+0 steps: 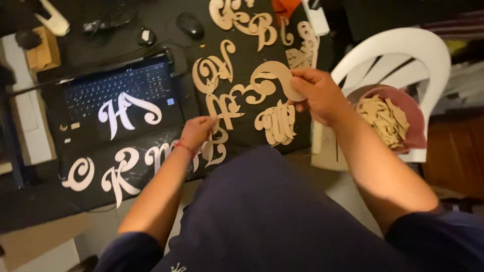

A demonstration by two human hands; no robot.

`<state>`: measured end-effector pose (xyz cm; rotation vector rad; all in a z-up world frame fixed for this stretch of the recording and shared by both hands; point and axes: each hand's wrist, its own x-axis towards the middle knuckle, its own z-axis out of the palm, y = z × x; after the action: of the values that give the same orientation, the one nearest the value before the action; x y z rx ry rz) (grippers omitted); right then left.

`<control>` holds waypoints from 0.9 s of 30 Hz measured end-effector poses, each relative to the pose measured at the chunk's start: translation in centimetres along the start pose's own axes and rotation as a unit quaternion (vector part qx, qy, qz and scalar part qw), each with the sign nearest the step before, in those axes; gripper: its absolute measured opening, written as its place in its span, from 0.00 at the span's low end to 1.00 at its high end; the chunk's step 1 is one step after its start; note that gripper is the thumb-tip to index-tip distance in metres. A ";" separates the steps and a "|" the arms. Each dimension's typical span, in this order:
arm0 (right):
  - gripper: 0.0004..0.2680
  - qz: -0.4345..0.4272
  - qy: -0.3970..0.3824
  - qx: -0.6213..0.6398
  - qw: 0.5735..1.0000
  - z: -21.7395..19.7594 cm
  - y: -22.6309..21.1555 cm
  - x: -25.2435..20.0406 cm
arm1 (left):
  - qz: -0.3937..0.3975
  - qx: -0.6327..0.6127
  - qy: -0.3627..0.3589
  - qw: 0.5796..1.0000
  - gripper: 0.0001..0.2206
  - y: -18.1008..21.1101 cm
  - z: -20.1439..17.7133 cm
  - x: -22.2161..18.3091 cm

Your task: Sorting and collecting laser-cut wooden letters and decorative shapes from a table into a bowl.

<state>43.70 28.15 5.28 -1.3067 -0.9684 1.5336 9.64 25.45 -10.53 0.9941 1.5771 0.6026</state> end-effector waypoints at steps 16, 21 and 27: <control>0.11 -0.059 0.088 -0.168 0.980 -2.9 -9.0 -3.6 | -0.057 -0.015 -0.040 0.997 0.14 4.7 -0.3 -4.2; 0.06 -0.017 0.103 -0.106 0.989 -5.4 -3.7 0.6 | -0.122 -0.127 0.020 0.984 0.11 3.2 -1.5 -5.7; 0.05 0.091 0.013 0.283 0.955 -7.2 -0.6 4.8 | -0.109 -0.116 0.047 0.986 0.15 2.8 -1.5 -7.2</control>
<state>50.59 33.01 3.38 -1.0124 -0.3434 1.7587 9.20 20.96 -4.08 0.6174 1.6300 0.6709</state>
